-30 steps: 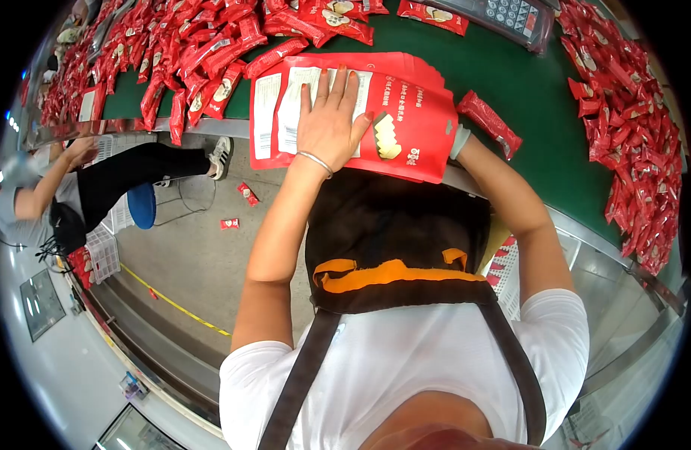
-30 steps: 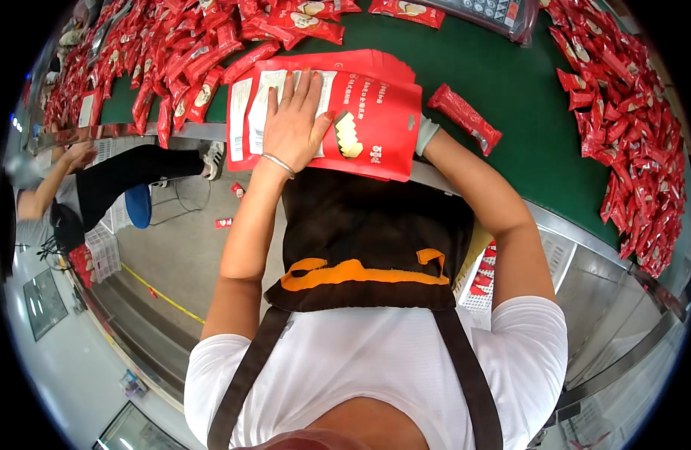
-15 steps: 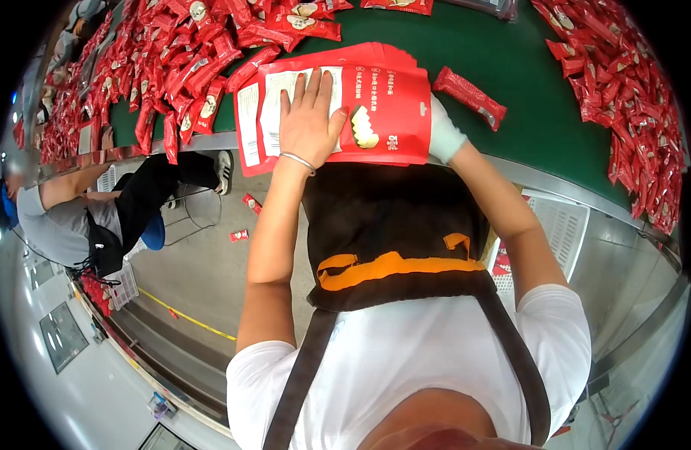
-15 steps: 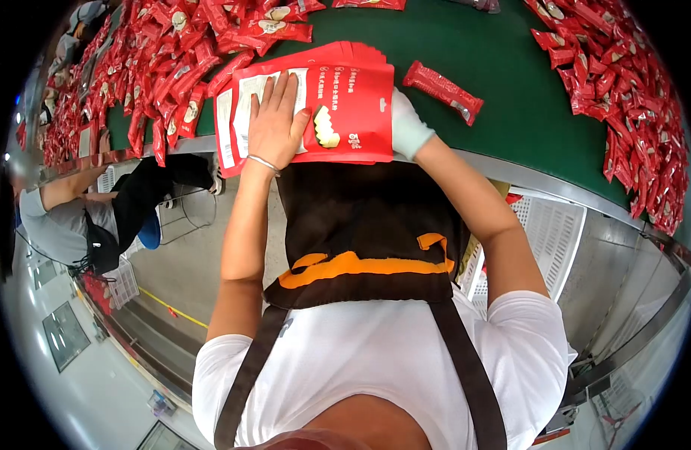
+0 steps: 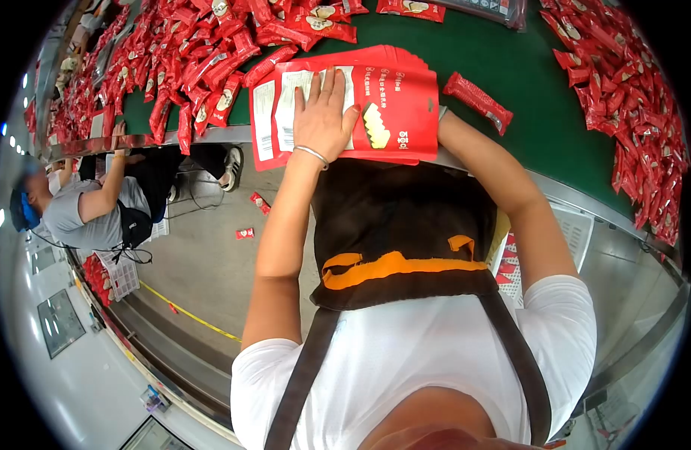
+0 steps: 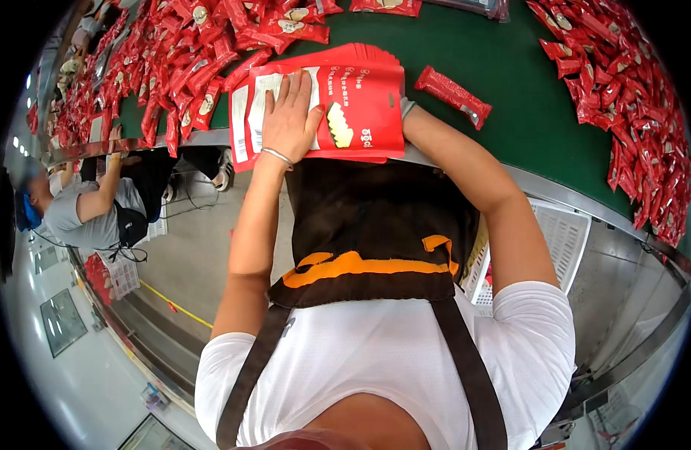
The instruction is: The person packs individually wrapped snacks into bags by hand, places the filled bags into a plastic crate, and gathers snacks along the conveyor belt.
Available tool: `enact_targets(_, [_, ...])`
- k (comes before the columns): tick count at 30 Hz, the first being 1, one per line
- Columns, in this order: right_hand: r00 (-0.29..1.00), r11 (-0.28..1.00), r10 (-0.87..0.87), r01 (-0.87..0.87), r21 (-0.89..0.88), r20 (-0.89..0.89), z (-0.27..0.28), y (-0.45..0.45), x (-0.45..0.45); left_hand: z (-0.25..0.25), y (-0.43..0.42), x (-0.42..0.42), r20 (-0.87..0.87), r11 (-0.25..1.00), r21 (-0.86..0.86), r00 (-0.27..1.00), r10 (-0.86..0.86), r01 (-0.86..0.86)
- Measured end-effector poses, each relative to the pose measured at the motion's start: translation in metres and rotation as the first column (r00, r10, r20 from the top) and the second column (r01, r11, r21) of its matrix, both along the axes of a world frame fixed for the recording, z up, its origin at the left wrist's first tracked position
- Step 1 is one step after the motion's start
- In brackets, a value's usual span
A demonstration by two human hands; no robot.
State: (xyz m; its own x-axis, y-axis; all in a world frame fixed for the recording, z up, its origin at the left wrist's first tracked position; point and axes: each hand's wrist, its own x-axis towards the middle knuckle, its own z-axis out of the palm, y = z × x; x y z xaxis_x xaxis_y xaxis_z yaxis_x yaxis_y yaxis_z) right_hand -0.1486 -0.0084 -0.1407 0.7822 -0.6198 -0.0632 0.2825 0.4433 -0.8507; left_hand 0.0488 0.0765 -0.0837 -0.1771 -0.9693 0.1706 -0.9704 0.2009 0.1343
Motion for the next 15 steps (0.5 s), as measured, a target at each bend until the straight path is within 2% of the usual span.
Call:
enact_targets(7, [0.999, 0.999, 0.014, -0.015, 0.037, 0.045, -0.0021, 0.0027, -0.0003, 0.0041, 0.0005, -0.0018, 0.058, 0.999, -0.032, 0.998, -0.017, 0.019])
enact_targets(11, [0.997, 0.997, 0.043, -0.047, 0.062, 0.063, -0.0012, -0.0038, -0.0008, 0.0074, 0.0011, -0.0013, 0.094, 1.0, 0.01, 0.995, -0.028, 0.027])
enact_targets(13, [0.995, 0.995, 0.048, -0.056, 0.088, 0.088, -0.0052, -0.0022, 0.0028, 0.0045, 0.0007, -0.0001, -0.026, 0.999, -0.02, 0.999, -0.038, 0.038])
enact_targets(15, [0.992, 0.991, 0.041, -0.056, 0.125, 0.121, -0.0099, 0.0012, 0.0061, 0.0053, 0.0001, 0.0009, -0.016, 1.0, 0.003, 1.0, -0.027, 0.027])
